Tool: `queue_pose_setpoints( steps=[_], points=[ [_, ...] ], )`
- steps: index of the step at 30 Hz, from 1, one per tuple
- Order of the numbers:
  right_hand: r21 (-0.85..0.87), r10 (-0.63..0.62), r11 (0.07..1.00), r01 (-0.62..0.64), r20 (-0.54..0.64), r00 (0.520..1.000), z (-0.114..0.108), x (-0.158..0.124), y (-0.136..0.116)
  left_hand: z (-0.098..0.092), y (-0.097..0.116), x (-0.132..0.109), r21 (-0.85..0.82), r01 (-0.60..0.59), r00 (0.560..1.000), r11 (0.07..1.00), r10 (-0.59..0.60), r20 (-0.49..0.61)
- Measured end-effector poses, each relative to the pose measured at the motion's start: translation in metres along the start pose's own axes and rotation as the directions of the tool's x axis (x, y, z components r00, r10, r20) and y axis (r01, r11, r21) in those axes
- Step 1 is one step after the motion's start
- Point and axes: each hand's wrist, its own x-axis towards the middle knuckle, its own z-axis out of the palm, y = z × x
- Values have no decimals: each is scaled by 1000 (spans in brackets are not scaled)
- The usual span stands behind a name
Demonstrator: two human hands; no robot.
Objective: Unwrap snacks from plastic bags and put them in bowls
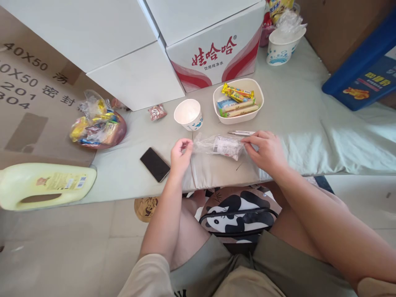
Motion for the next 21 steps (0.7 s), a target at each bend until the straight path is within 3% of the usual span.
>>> queue_pose_setpoints(
  steps=[3,5,7,11,13,17,21],
  points=[
    [98,-94,991,89,50,994,10,0,-6,0,-5,-2,121,-118,977,986,93,190],
    [139,-121,984,111,68,990,17,1,-11,0,-7,-2,156,-141,950,978,89,301],
    [149,-119,983,108,72,990,24,5,-15,-3,-6,-1,145,-143,955,979,98,281],
    [112,-126,986,120,44,991,31,14,-24,-19,-1,1,114,-197,980,974,197,3],
    [80,-137,987,138,-15,990,29,16,-29,-28,2,-1,136,-231,969,963,240,-51],
    [50,-136,989,143,-114,984,17,12,-38,-37,8,-10,214,-314,948,925,317,19],
    [148,-135,980,130,29,990,4,3,-41,-41,12,-20,142,-317,937,938,286,203]
  ],
)
